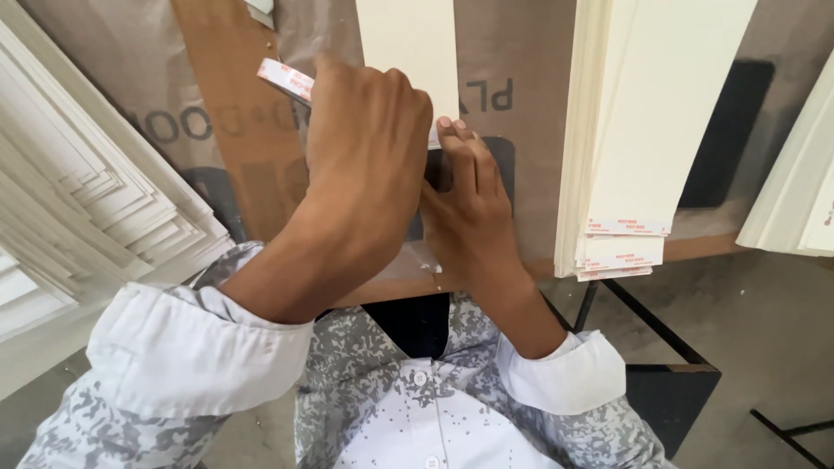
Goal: Applying double-sided adhesive tape to long strips of paper cardstock.
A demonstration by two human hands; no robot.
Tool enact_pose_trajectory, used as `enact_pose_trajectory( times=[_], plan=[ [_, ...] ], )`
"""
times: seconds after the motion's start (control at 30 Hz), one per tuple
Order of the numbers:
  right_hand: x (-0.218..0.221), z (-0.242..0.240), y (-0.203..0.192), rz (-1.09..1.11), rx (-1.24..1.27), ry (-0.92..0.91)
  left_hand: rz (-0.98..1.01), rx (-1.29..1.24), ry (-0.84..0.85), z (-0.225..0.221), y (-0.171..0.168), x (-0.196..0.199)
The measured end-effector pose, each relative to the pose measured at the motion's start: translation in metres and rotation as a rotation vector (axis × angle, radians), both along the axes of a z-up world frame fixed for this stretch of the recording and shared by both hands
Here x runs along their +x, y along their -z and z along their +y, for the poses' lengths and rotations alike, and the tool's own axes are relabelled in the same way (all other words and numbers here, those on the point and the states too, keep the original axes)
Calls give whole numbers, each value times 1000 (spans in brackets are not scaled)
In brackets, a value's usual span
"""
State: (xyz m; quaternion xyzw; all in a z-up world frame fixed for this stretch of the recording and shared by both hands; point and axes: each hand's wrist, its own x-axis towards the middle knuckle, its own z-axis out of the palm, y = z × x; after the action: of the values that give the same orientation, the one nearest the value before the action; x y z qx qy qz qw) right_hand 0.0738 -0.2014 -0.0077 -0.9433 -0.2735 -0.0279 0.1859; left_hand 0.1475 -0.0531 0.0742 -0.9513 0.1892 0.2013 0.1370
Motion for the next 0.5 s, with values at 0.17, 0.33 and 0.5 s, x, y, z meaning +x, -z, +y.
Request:
enact_pose_trajectory(
  times=[0.17, 0.33, 0.5],
  plan=[
    [0, 2, -3, 7, -106, -50, -31, 33, 15, 2, 3, -15],
    [-5, 9, 5, 25, -185, -51, -77, 28, -28, 20, 25, -42],
    [-3, 21, -14, -30, -358, -28, -512, -419, -142, 38, 21, -84]
  ],
)
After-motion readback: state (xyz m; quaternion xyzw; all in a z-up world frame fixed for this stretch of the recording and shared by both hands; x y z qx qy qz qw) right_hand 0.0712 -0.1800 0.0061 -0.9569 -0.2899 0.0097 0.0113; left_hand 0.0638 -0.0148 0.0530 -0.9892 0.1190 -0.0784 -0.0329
